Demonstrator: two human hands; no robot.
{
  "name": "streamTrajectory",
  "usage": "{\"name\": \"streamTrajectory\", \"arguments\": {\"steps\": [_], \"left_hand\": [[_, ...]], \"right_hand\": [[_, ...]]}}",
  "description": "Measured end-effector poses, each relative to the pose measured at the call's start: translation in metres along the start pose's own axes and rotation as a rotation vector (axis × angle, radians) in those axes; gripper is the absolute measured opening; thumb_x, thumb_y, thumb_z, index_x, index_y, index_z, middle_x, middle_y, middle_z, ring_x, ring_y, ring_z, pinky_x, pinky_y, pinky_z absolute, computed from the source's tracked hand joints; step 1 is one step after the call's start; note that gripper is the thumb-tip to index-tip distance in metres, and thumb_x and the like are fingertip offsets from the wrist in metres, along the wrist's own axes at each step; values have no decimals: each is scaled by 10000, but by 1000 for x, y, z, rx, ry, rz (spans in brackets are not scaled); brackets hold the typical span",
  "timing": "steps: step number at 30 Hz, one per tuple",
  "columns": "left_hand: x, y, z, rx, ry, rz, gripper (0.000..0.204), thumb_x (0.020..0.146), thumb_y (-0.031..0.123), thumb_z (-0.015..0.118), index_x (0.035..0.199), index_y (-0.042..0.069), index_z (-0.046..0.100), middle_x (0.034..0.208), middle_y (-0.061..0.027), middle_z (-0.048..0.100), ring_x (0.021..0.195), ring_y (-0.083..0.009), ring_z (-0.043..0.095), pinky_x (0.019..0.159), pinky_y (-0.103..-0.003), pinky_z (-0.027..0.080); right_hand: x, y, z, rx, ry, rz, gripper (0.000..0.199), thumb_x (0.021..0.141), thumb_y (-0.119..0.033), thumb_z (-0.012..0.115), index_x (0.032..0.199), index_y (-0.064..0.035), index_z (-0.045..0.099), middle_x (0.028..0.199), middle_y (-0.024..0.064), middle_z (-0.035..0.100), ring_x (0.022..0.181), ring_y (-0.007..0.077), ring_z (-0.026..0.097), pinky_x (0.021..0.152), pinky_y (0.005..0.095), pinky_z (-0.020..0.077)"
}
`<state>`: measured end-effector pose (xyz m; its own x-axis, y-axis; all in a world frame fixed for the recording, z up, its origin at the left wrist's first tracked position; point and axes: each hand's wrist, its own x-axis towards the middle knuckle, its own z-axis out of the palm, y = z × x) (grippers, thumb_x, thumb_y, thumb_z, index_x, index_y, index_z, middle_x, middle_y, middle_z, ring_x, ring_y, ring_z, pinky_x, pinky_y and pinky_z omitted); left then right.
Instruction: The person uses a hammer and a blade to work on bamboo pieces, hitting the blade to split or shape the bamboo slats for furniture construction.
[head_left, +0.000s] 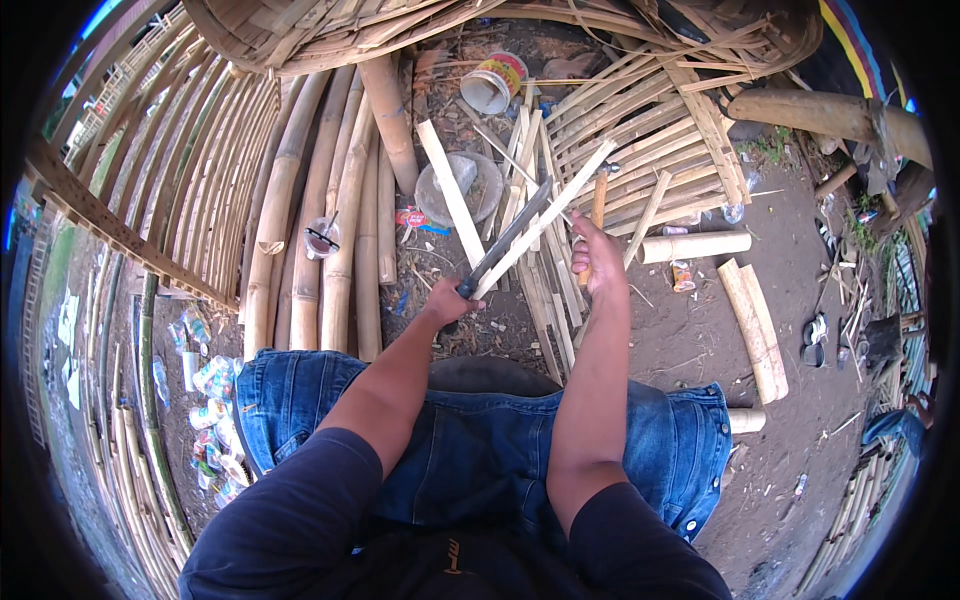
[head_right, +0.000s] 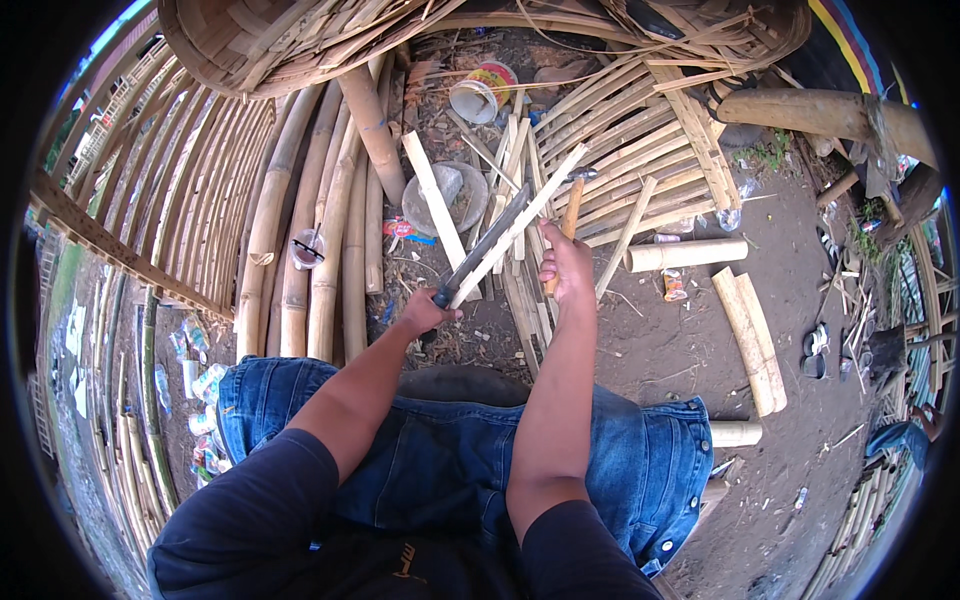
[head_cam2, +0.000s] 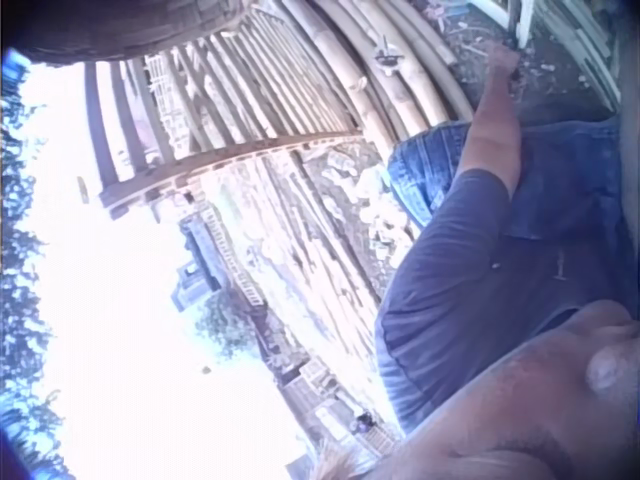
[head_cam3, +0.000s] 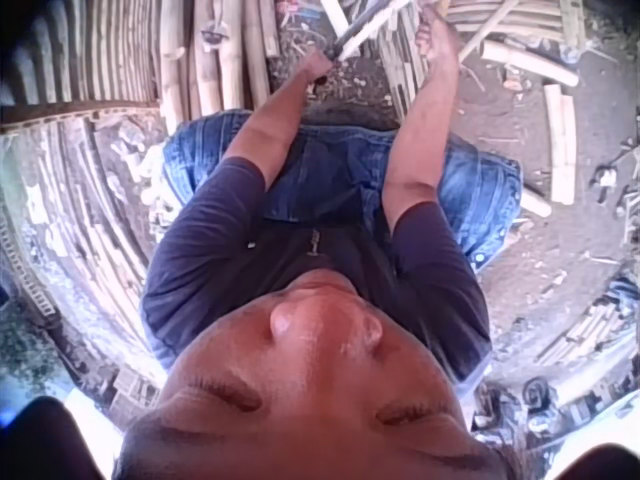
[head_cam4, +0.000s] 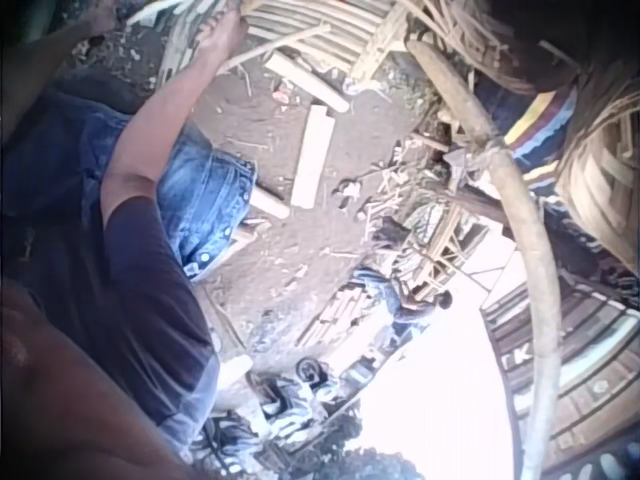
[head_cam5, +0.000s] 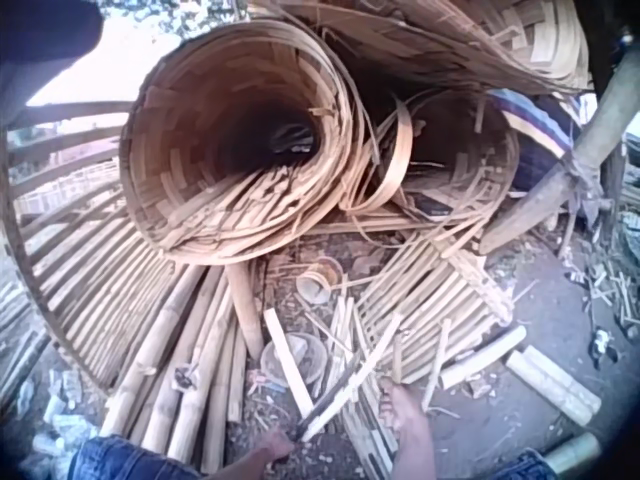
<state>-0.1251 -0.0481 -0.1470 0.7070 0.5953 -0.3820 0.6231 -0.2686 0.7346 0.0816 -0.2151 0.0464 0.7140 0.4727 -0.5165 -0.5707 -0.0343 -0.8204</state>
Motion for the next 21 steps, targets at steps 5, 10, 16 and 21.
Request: {"name": "streamTrajectory", "arguments": {"steps": [5,10,16,21], "left_hand": [[-17,28,-11,73,68,-44,407,616,293,810,910,37,693,822,-157,681,795,-270,666,757,-364,511],[-13,50,-16,211,85,-131,445,598,275,799,927,-3,688,907,-186,685,846,-284,676,785,-350,525],[27,103,-25,-29,82,-187,399,652,168,808,940,-59,651,941,-177,664,816,-270,659,751,-381,547],[59,188,-59,-719,-83,-115,315,730,96,782,926,-62,593,842,-107,587,715,-221,595,615,-424,563]], "right_hand": [[6,2,-12,85,163,15,521,769,-402,748,928,23,491,601,-48,287,439,40,245,370,186,214],[14,1,-23,274,247,14,528,766,-415,740,892,24,475,612,-35,279,441,54,245,368,201,218],[7,-9,-33,421,276,5,553,769,-396,730,952,63,482,610,-31,269,440,66,236,365,212,217],[7,-9,-34,429,251,-1,426,806,-311,706,938,39,501,600,-17,297,431,66,263,354,218,226]]}}
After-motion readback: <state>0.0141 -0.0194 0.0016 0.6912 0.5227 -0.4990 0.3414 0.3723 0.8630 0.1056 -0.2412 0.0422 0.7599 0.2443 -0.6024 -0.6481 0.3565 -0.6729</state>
